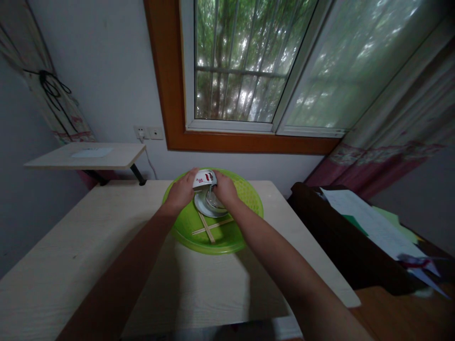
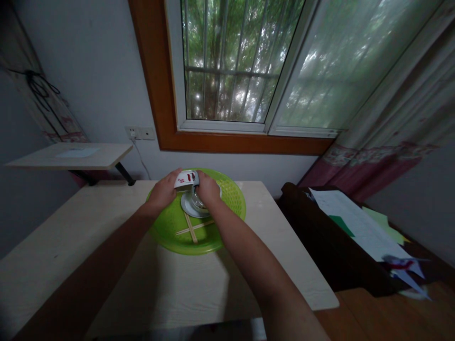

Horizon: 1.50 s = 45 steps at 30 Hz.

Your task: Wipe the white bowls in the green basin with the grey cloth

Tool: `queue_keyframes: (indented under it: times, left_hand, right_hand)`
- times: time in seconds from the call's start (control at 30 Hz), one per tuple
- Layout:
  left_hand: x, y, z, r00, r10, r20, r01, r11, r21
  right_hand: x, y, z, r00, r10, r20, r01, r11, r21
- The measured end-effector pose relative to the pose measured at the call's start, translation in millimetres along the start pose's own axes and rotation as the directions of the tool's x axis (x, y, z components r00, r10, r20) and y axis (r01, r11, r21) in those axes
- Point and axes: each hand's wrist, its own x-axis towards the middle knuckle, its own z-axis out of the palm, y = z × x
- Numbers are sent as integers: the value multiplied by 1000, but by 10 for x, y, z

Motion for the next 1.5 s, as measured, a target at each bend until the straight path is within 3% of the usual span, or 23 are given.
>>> queue_keyframes:
  times: [0.17,0.3,0.47,0.6,0.73,0.9,1.17,1.3,1.5]
  left_hand:
    - [-11,29,-36,994,112,-1,-112,993,45]
    - [-14,25,-36,988,153,5,-153,988,13]
    - [22,-28,18,997,-12,-71,5,995,-102]
    - [50,-36,21,987,-163,2,162,978,-135]
    - [61,-26,-3,976,-216,23,217,964,-156]
    - [51,16,-46,974,-224,45,227,971,-82]
    - [-9,124,-108,987,-161,16,159,984,85]
    - [-18,98,-87,990,-144,-8,144,986,85]
    - [52,-34,15,977,-197,-84,188,977,-97]
  right_hand:
    - [0,-15,7,1000,-10,-10,10,1000,-8]
    - [65,122,102,998,30,-48,-22,989,147]
    - [182,285,243,989,127,-74,-85,907,412]
    - [213,307,289,985,147,-85,-83,855,512]
    - [173,282,267,993,89,-75,-49,903,428]
    - [102,202,158,1000,17,-21,-13,984,178]
    - [0,-18,14,999,-28,30,29,998,-53]
    - [1,-24,26,1000,-6,-3,6,999,31]
    - [133,168,205,987,161,-12,-145,920,364]
